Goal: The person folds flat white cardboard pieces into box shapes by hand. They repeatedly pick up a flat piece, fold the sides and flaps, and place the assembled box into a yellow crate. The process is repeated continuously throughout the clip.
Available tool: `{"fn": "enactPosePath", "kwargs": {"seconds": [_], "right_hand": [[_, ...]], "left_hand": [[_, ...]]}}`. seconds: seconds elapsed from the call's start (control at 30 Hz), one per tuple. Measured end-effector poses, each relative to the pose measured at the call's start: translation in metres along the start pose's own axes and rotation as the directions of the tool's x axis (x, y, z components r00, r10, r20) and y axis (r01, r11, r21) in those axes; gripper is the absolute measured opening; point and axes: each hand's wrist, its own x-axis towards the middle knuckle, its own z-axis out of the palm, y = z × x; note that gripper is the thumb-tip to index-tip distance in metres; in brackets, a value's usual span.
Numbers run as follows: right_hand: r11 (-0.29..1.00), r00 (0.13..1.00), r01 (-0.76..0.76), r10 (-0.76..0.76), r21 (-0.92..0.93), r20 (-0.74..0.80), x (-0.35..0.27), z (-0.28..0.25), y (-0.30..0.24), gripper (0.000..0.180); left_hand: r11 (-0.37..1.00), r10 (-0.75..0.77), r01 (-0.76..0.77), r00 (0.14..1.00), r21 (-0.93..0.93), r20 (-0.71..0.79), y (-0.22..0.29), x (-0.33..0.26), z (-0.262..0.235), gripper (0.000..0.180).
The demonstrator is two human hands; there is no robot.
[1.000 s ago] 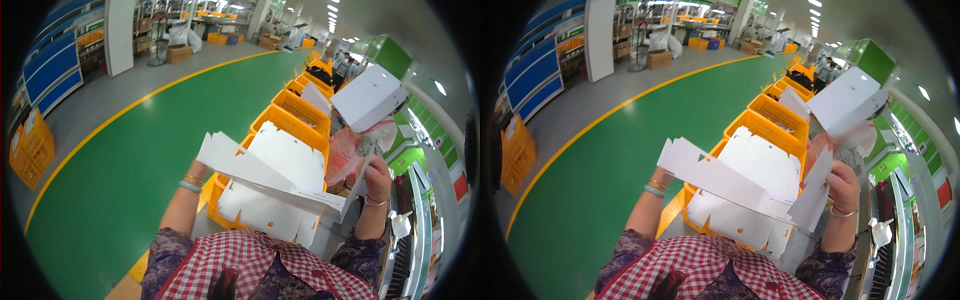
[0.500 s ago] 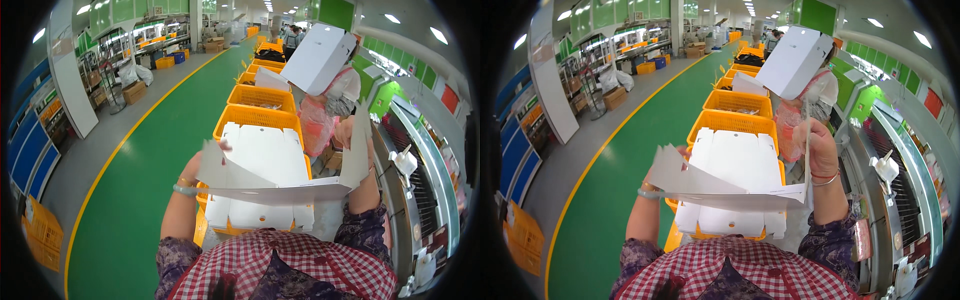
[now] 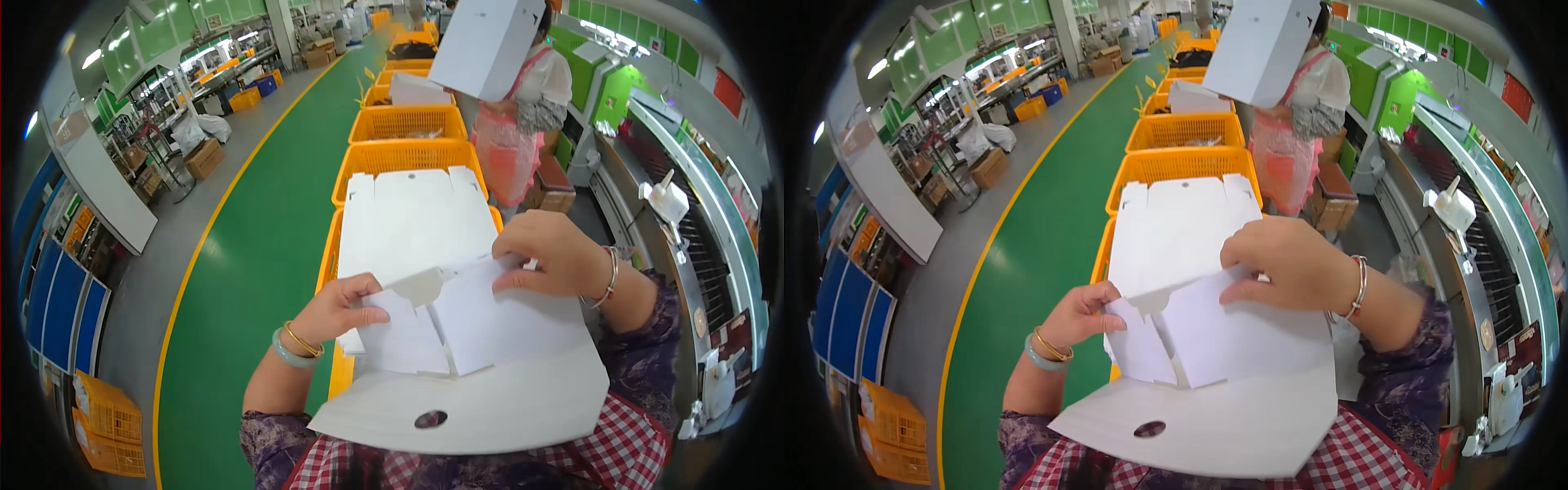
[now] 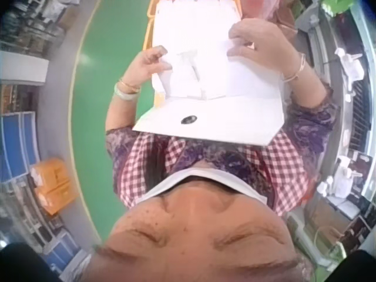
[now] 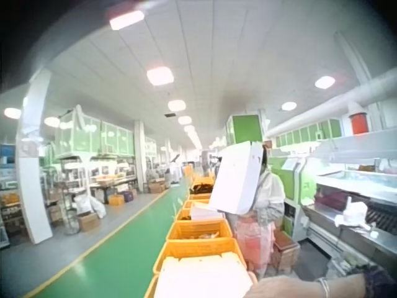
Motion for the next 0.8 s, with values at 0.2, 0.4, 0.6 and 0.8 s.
{"fn": "enactPosePath", "kwargs": {"seconds": [0.2,0.4,0.6,0.8], "right_hand": [[0.976,0.974,-0.146,0.114,0.163,0.193,-0.039,0.01,-0.017,0.027],[0.758,0.904,-0.4,0.418,0.515,0.087,-0.066,0.042,0.012,0.024],[0.754,0.918,-0.395,0.345,0.525,0.195,-0.073,0.046,-0.001,0.024],[0.811,0.936,-0.283,0.351,0.512,-0.039,-0.079,0.061,0.014,0.02]], "left_hand": [[0.992,0.127,-0.127,0.991,-0.011,-0.032,0.068,0.011,-0.007,0.018],[0.989,0.145,-0.145,0.989,-0.016,0.006,0.078,0.004,-0.021,0.023],[0.921,-0.124,-0.008,0.941,0.388,0.314,0.072,0.035,0.017,0.016],[0.936,-0.233,0.081,0.873,0.343,0.429,0.052,0.059,0.038,0.015]]}}
